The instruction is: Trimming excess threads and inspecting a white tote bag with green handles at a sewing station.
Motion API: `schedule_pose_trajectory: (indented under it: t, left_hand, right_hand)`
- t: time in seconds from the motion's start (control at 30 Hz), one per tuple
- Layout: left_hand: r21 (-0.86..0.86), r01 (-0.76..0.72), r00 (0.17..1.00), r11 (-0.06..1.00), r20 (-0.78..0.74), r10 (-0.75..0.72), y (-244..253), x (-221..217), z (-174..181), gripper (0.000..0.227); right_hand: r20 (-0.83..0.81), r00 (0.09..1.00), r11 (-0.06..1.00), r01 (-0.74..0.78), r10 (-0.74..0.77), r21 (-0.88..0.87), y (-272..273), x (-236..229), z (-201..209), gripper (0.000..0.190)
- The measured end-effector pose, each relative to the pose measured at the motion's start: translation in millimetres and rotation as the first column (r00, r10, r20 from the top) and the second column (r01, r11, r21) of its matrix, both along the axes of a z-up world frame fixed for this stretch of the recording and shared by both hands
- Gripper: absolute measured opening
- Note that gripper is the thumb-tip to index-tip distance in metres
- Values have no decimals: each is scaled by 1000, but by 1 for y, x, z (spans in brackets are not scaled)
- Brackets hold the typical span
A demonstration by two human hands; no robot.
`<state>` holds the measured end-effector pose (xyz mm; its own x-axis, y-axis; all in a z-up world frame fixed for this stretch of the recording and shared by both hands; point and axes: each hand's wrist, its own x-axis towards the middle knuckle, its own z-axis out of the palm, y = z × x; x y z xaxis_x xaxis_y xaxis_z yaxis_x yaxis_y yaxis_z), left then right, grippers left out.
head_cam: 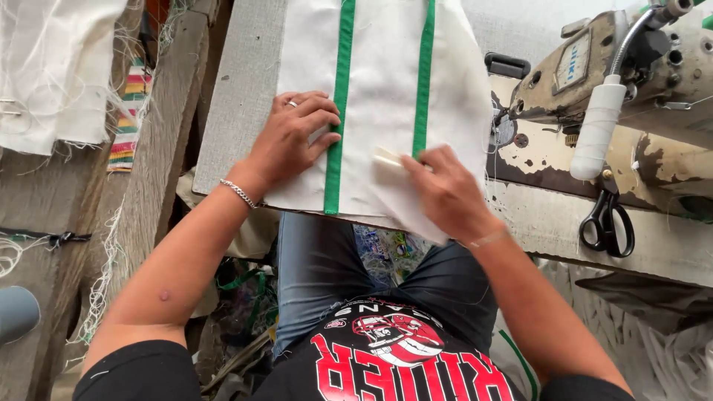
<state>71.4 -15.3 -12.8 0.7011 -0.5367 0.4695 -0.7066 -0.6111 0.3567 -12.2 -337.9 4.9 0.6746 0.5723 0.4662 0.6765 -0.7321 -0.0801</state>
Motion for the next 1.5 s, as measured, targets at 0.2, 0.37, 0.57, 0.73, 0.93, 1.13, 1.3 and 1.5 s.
schedule_pose_trajectory:
  t: [0.2, 0.37, 0.57, 0.73, 0.93, 1.13, 1.3, 1.5]
  left_hand:
    - [-11, 82, 995, 997, -48, -82, 0, -11, 34, 13]
    - [-10, 78, 996, 997, -35, -78, -4, -9, 33, 15]
    - [-19, 87, 995, 996, -50, -87, 17, -19, 35, 18]
    - [-3, 107, 989, 994, -105, -107, 16, -36, 42, 18]
    - [-9, 67, 993, 998, -99, -68, 30, -43, 37, 18]
    - [4, 55, 995, 998, -78, -54, 25, -39, 35, 18]
    - [-224, 162, 980, 961, -80, -184, 22, -38, 52, 9]
    - [9, 9, 998, 1000, -69, -8, 24, -38, 18, 15]
  right_hand:
    - [53, 940, 925, 341, -337, -168, -173, -60, 12, 28]
    - [292, 736, 727, 667, -611, -163, -309, -54, -8, 32]
    - [443, 594, 533, 802, -671, -269, -254, -29, 1, 16]
    - [119, 711, 681, 700, -693, -214, -205, -22, 23, 42]
    - [105, 562, 480, 778, -821, -405, -234, -45, 13, 47]
    - [383, 589, 440, 799, -712, -410, -247, -48, 10, 44]
    - [252, 801, 697, 597, -543, -397, -267, 4, -26, 24]
    - [92, 705, 622, 673, -703, -399, -311, -12, -86, 37]
